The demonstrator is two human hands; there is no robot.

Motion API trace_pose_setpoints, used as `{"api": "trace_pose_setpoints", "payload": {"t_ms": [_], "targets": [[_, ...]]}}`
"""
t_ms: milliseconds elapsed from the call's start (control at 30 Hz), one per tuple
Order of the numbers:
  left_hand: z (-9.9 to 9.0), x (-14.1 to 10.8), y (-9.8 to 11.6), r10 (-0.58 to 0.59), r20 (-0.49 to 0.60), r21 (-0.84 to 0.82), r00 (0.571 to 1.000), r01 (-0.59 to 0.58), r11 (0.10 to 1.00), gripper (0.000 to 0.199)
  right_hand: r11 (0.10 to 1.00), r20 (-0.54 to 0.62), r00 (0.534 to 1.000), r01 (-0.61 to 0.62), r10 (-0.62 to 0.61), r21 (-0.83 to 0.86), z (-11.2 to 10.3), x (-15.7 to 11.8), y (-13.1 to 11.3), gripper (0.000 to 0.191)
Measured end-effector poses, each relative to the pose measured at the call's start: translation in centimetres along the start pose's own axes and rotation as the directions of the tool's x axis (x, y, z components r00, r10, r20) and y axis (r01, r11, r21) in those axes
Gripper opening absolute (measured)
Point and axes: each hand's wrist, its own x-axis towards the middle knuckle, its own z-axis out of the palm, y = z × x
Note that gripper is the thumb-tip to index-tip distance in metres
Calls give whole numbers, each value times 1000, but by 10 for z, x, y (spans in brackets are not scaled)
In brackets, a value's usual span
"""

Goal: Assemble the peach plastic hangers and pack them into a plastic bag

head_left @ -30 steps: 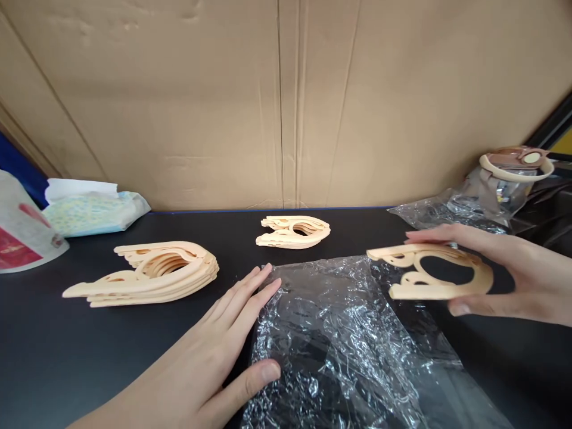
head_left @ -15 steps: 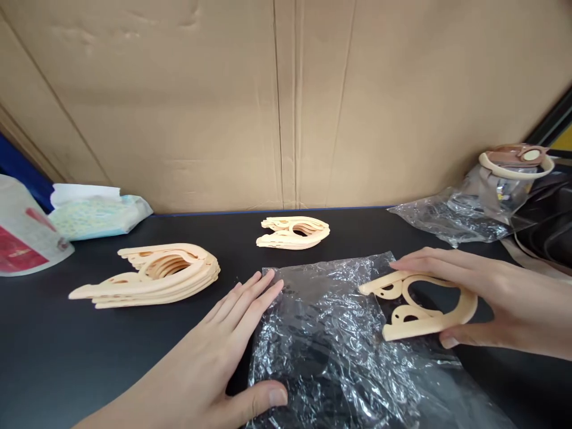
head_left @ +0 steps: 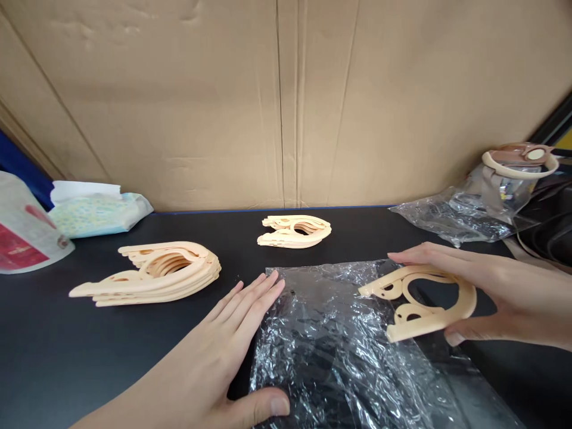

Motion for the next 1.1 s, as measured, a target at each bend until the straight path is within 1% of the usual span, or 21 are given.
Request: {"api": "trace_pose_setpoints", "payload": {"t_ms": [100,167,233,300,400,433,500,600,700,800,867,900,1000,1100], "targets": [[-1,1,1,8,7,10,1000,-9,1000,95,995,29,996,-88,87,47,-6,-2,10,88],[-2,2,1,12,9,10,1000,-12,1000,96,988,16,989,-146,146,48,-8,-3,14,88],[-2,3,1,14,5,8,1000,-14,1000,96,985,-11,986,-166,167,36,-7,-3,12,87],[-2,4,0,20,-4,6,1000,-20,1000,96,990,-53,989,-140,141,22,-1,-3,3,85],[-1,4,-1,25,-7,0,1000,-25,1000,96,997,-139,988,-70,65,-26,14,0,-16,80],[0,3,-1,18,-9,-3,1000,-18,1000,96,997,-161,985,-67,59,-44,20,1,-22,77],[0,2,-2,0,-17,-12,1000,0,1000,94,996,-168,984,-73,64,-49,29,2,-29,76],[-1,0,-2,-16,-27,-29,999,15,999,93,997,-162,985,-68,61,-35,34,1,-29,80],[0,0,1,-1,-29,-59,1000,0,998,91,995,-152,986,-79,70,-55,31,-3,-23,83],[4,1,5,-36,-92,-103,995,26,994,88,991,-151,985,-93,78,-93,28,-7,-19,81],[6,1,6,-73,-141,-131,987,55,990,86,988,-177,982,-88,65,-126,30,-9,-20,76],[7,1,6,-74,-145,-137,987,54,989,86,987,-194,980,-78,49,-142,32,-10,-20,73],[3,1,3,-31,-74,-116,997,22,993,87,983,-240,971,-48,5,-176,36,-9,-23,61],[-2,1,1,-24,-13,-91,1000,22,996,87,985,-257,965,-5,-40,-170,35,-5,-29,38]]}}
